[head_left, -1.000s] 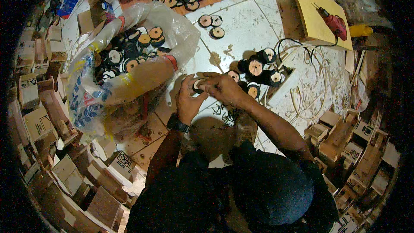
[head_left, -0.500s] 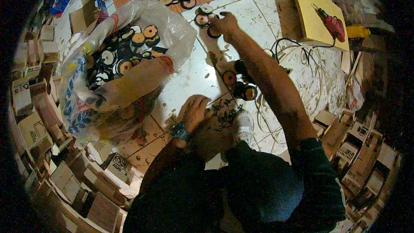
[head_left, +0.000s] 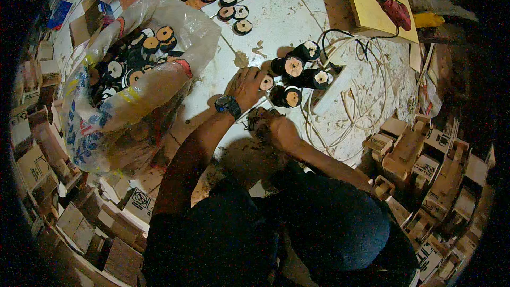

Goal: The person sits on the floor and repeatedly picks up small round wooden discs, inserts a thin stick into the center hole, and places the assembled pieces on the table. The person handles the discs one at a time and accumulates a growing pile of finished units.

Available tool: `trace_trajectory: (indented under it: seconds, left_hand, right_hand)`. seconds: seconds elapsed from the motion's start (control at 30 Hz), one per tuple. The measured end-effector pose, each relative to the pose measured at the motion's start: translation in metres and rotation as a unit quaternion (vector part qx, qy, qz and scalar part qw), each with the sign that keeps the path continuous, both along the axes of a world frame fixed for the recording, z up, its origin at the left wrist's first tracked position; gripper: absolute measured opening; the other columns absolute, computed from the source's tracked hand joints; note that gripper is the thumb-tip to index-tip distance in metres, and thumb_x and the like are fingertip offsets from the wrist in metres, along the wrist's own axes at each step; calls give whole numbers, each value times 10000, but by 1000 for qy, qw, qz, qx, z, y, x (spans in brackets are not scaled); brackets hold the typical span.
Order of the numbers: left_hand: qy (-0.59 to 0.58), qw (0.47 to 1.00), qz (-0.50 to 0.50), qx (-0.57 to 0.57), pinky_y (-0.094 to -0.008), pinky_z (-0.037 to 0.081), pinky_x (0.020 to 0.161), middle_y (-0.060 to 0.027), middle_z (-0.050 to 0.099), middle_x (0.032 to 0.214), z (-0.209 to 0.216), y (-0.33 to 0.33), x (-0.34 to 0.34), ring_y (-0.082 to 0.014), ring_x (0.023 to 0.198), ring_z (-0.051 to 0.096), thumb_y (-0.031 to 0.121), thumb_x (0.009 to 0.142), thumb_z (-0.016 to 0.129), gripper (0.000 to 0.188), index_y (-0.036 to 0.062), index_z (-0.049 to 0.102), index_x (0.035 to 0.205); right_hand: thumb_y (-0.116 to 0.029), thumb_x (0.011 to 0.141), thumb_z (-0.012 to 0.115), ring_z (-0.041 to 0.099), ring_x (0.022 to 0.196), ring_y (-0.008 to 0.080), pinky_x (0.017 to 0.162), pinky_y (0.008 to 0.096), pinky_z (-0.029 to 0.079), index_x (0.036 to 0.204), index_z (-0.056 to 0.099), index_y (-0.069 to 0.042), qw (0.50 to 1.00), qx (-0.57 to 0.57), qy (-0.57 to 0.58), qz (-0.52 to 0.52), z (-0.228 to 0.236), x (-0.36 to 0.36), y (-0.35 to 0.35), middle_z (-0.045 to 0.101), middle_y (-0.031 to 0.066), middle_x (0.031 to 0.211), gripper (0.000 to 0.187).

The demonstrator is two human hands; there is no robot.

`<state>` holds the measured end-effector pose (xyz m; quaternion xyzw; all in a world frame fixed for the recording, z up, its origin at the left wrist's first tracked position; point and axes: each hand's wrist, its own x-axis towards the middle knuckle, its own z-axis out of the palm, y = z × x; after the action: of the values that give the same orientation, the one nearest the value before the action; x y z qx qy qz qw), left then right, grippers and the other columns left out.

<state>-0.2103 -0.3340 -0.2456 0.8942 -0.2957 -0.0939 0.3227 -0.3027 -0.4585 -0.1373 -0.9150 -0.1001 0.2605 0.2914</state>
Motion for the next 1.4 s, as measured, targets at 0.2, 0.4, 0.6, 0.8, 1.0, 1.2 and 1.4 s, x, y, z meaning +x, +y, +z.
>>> trace_trajectory:
  seconds: [0.2, 0.4, 0.6, 0.8, 1.0, 1.2, 1.4]
  left_hand:
    - [96, 991, 53, -77, -427, 407, 901, -168, 551, 1062, 16, 14, -4, -355, 1025, 504, 197, 693, 724, 531, 54, 484, 1145]
    - [128, 959, 190, -167, -392, 494, 813, -164, 591, 1060, 24, 37, -31, -329, 947, 602, 225, 646, 801, 551, 31, 538, 1090]
    - [59, 972, 177, -141, -398, 453, 865, -164, 562, 1084, 32, 48, -49, -336, 994, 549, 166, 630, 789, 611, 20, 506, 1152]
    - [160, 958, 166, -173, -394, 458, 864, -166, 578, 1080, 45, 48, -55, -329, 999, 562, 175, 638, 771, 591, 36, 522, 1155]
    - [156, 943, 185, -228, -362, 531, 757, -143, 637, 997, 69, 49, -55, -280, 887, 641, 201, 596, 809, 536, 42, 599, 1062]
    - [173, 930, 199, -255, -361, 520, 778, -124, 645, 978, 79, 55, -49, -269, 882, 641, 174, 608, 814, 497, 52, 601, 1040]
    - [65, 948, 229, -210, -376, 494, 845, -197, 560, 1161, 68, 56, -16, -300, 1021, 587, 167, 638, 804, 736, -2, 432, 1250]
  right_hand:
    - [-212, 879, 460, 580, 996, 385, 727, 475, 530, 1208, 485, -108, 993, -55, -31, 104, -60, -24, -2, 512, 228, 1201, 346]
    - [-237, 894, 470, 614, 921, 342, 696, 434, 532, 1134, 552, -87, 1000, -21, 12, 13, -64, -26, -9, 596, 189, 1079, 295]
    - [-186, 855, 556, 635, 788, 333, 696, 408, 511, 1116, 612, -79, 988, 130, -29, -75, -25, -14, -12, 648, 159, 995, 288]
    - [-224, 874, 565, 630, 787, 300, 703, 392, 499, 993, 655, -58, 956, 181, -144, -178, -7, 22, 5, 660, 139, 895, 223]
    - [-184, 826, 569, 588, 893, 317, 777, 420, 456, 959, 658, -69, 969, 130, -196, -81, -12, 37, 9, 652, 126, 936, 196]
    - [-230, 865, 543, 571, 1019, 331, 893, 414, 445, 1051, 619, -26, 968, 144, -199, 47, -4, 50, 7, 604, 190, 1096, 286]
    - [-212, 843, 643, 645, 779, 191, 690, 328, 512, 1134, 559, 27, 931, 267, 117, -222, -10, 107, 17, 663, 160, 914, 386]
